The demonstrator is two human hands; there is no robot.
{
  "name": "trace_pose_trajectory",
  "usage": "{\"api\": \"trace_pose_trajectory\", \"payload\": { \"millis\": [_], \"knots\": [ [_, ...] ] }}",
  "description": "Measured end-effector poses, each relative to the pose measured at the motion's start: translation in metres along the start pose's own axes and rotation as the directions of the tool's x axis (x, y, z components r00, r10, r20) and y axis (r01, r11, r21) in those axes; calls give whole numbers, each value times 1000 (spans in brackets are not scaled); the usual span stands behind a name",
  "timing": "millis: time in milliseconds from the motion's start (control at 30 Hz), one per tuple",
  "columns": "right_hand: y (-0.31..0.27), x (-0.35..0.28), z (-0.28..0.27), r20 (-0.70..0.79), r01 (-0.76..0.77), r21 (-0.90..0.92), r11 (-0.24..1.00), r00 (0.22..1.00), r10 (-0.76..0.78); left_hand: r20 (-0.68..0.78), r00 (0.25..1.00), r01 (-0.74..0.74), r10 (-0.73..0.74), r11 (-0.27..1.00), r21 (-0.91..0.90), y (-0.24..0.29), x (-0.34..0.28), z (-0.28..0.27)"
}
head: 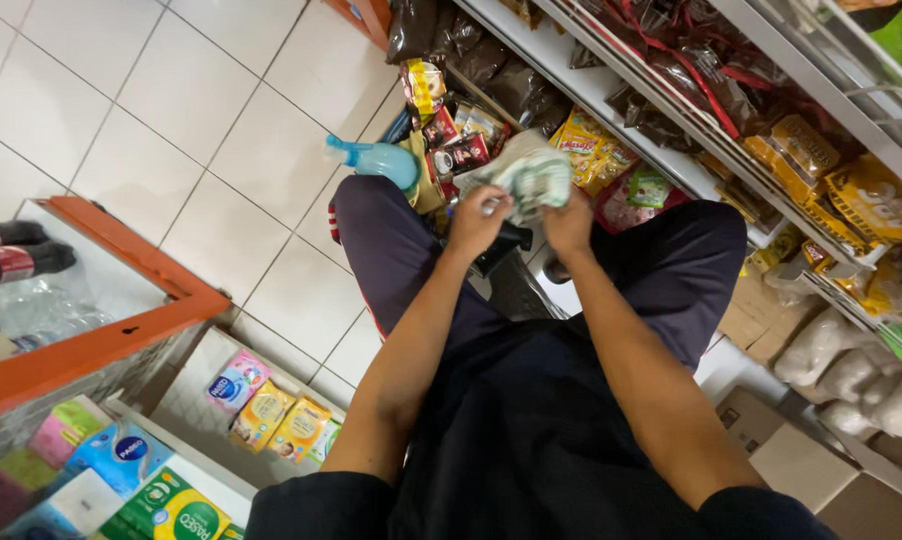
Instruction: The person scans barcodes on coffee and snack packages with a handheld scanner, wipes a shelf with a cloth and cleaning spray, and arranges the items on the shelf.
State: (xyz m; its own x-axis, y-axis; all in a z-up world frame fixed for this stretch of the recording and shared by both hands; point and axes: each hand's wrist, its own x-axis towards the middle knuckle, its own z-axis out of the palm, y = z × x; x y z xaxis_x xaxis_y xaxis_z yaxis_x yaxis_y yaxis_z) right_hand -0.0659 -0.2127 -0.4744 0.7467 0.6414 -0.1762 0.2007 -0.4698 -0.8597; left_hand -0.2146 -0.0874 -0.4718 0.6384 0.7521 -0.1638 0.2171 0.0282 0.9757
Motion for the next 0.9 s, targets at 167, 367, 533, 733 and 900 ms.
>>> {"api": "trace_pose_trajectory", "payload": {
  "millis": [167, 367, 533, 733, 900],
  "knots": [
    [21, 14, -18, -154, -58, 565, 823, 972, 175, 140, 948, 80, -285, 640, 764, 16, -8, -13],
    [-5, 17, -45, -285, 61, 700, 712, 937, 200, 141, 923, 11, -357, 393, 920, 3, -2, -2],
    [-32, 17, -69, -346, 124, 608, 784, 930, 121, 121, 933, 52, -339, 460, 886, -13, -1, -9],
    [-25, 17, -75, -394, 138, 518, 844, 914, 92, 189, 934, 48, -305, 627, 777, 0, 1, -26],
    [-11, 22, -54, -388, 137, 522, 842, 917, 91, 98, 789, 573, -607, 784, 238, 32, 5, -45]
  ]
}}
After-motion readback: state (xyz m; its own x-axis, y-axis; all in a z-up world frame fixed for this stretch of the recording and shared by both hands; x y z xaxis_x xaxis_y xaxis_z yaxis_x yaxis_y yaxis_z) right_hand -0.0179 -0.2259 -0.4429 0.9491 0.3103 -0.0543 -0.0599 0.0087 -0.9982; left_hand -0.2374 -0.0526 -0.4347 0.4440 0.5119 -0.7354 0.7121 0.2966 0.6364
